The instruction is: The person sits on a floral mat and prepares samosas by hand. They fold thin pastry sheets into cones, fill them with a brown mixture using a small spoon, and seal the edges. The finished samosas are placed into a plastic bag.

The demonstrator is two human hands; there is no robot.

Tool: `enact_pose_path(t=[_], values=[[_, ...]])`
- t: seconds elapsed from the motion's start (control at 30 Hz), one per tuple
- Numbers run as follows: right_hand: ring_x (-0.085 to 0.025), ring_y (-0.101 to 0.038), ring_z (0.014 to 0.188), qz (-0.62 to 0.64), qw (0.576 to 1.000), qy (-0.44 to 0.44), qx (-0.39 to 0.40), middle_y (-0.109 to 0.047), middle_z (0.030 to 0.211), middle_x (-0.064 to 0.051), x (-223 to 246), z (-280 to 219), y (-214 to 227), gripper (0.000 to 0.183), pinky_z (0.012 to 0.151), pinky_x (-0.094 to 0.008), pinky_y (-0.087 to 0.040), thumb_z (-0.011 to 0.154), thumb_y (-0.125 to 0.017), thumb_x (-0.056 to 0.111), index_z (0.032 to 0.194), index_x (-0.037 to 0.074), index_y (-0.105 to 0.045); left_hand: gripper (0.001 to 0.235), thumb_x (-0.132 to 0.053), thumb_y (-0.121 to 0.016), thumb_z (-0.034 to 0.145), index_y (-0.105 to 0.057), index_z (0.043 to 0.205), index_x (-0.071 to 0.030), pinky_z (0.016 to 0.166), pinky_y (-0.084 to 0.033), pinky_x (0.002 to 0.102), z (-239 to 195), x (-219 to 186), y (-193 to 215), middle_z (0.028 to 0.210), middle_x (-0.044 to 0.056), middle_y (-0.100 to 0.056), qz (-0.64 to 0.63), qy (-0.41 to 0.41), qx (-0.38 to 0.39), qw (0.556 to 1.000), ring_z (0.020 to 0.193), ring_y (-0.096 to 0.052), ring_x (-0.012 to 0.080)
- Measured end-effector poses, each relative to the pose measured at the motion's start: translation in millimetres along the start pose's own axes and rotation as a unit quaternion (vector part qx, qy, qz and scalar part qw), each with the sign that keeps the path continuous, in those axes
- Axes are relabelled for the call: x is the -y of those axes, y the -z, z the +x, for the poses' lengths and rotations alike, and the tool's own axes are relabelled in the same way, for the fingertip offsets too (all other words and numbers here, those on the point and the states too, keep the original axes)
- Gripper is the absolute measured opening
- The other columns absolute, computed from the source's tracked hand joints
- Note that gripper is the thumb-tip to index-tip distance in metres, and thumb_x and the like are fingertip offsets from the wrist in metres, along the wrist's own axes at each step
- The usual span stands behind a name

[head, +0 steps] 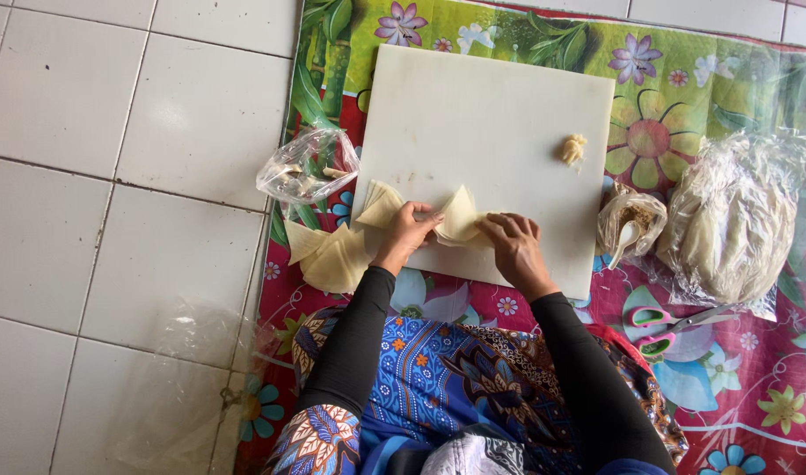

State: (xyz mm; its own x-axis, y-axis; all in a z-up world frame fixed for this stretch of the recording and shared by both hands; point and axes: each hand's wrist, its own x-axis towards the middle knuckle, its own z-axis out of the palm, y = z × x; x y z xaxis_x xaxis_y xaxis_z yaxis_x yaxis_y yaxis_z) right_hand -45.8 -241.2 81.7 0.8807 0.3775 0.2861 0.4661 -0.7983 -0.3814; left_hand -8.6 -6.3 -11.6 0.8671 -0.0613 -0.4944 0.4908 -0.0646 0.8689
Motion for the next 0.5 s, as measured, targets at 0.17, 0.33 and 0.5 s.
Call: enact_pose_path(t=[0.17, 0.33, 0.5], values=[[-0.026, -0.065, 0.115, 0.058, 0.998, -0.036, 0.017, -0.073, 0.120, -0.002, -26, 2, -2, 0.027, 0.103, -0.042, -0.043, 0.095, -0.060, 0.001, 0.111, 0.018, -0.074, 0.058, -0.055, -0.083, 0.085, -0.070, 0.105, -0.003, 0.064, -0.056, 0.031, -4, -10, -11, 0.077, 0.007, -0.072, 0.152, -0.060, -0.059, 0.985, 0.069, -0.068, 0.0152], [-0.032, -0.067, 0.105, 0.066, 0.989, -0.127, -0.035, -0.071, 0.115, -0.011, -29, -14, -27, 0.027, 0.093, -0.043, -0.049, 0.097, -0.059, 0.000, 0.119, 0.011, -0.069, 0.053, -0.045, -0.084, 0.076, -0.063, 0.106, -0.006, 0.065, -0.055, 0.039, -14, 1, -27, 0.082, 0.009, -0.073, 0.278, -0.168, -0.113, 0.939, 0.072, -0.072, 0.0237], [-0.032, -0.066, 0.092, 0.139, 0.952, -0.263, -0.077, -0.061, 0.116, -0.020, -43, -8, -45, 0.036, 0.081, -0.040, -0.055, 0.095, -0.068, 0.011, 0.130, 0.008, -0.060, 0.031, -0.024, -0.078, 0.077, -0.066, 0.102, -0.009, 0.073, -0.057, 0.045, 1, 0, -32, 0.094, 0.008, -0.076, 0.304, -0.155, -0.126, 0.931, 0.087, -0.073, 0.0313]])
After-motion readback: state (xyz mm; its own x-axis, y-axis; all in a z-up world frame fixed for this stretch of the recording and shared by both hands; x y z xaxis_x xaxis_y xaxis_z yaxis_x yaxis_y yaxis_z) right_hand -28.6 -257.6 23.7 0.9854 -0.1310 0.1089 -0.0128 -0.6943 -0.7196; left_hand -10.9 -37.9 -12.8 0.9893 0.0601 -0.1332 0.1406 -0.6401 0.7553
